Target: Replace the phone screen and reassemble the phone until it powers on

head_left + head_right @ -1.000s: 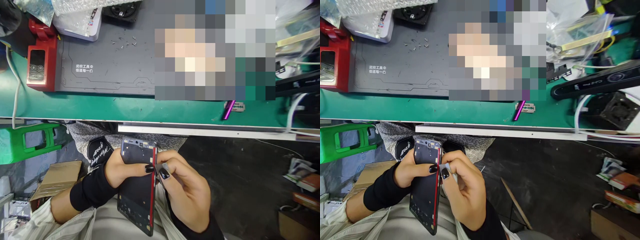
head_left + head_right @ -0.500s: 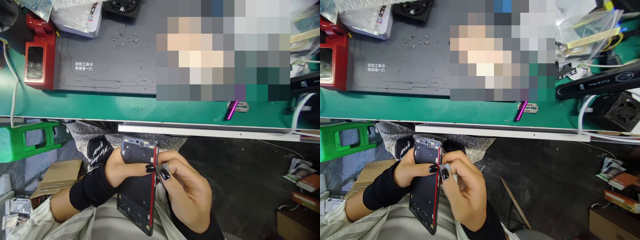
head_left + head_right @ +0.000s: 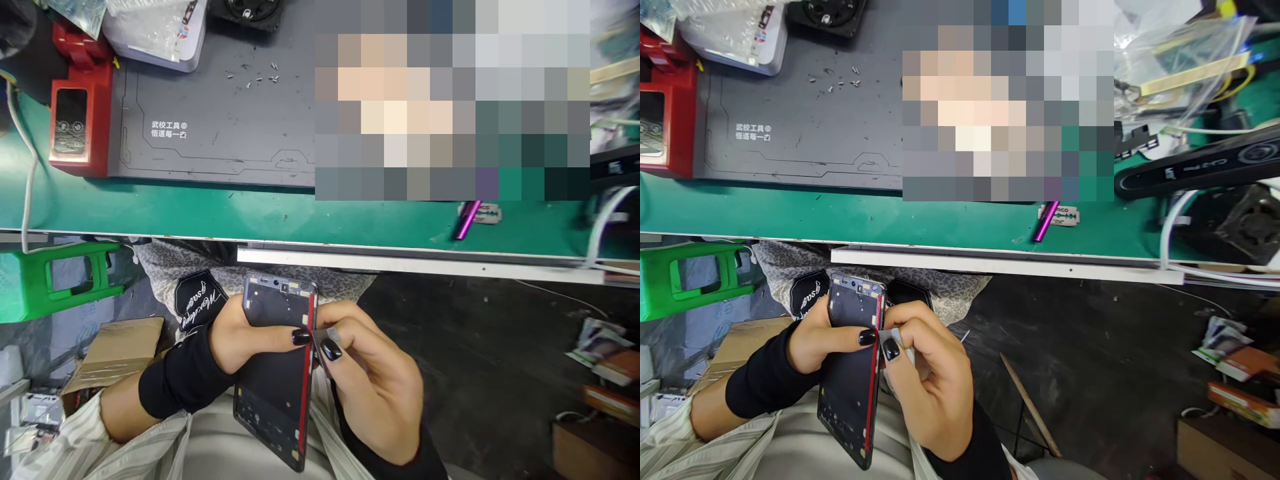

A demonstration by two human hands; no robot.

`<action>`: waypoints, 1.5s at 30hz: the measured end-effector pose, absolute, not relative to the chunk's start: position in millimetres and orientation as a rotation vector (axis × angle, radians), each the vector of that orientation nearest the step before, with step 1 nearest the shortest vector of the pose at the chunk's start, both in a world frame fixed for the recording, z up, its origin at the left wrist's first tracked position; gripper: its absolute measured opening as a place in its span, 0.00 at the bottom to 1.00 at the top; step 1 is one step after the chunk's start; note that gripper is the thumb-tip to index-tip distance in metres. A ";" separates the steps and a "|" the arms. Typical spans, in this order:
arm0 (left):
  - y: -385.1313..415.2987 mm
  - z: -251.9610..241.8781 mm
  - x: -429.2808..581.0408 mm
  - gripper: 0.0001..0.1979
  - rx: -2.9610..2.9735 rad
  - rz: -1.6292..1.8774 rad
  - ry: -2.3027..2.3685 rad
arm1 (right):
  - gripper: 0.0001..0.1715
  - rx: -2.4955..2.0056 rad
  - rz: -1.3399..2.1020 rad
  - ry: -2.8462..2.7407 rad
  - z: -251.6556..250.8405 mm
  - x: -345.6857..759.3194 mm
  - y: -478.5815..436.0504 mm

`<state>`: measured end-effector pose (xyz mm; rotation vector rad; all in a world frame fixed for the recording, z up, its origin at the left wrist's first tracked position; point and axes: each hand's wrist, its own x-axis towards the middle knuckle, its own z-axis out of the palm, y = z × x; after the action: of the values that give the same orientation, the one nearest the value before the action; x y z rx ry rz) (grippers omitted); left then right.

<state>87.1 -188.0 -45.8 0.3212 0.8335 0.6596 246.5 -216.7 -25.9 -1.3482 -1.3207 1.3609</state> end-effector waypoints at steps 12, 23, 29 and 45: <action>-186.9 -47.8 85.2 0.12 0.385 0.653 0.813 | 0.15 -1.233 1.537 -1.188 -35.0 250.7 -216.2; -188.5 -52.6 79.9 0.15 0.524 0.664 0.855 | 0.14 -1.233 1.539 -1.116 -37.9 253.0 -215.4; -185.9 -52.9 81.2 0.15 0.534 0.683 0.863 | 0.15 -1.277 1.499 -1.167 -37.6 253.9 -213.8; -185.0 -49.7 83.0 0.13 0.532 0.699 0.849 | 0.15 -1.275 1.469 -1.262 -36.2 255.2 -212.7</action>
<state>83.0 -185.0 -49.7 0.5325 0.8490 0.6992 255.2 -212.7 -36.2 -1.2749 -1.2622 1.4687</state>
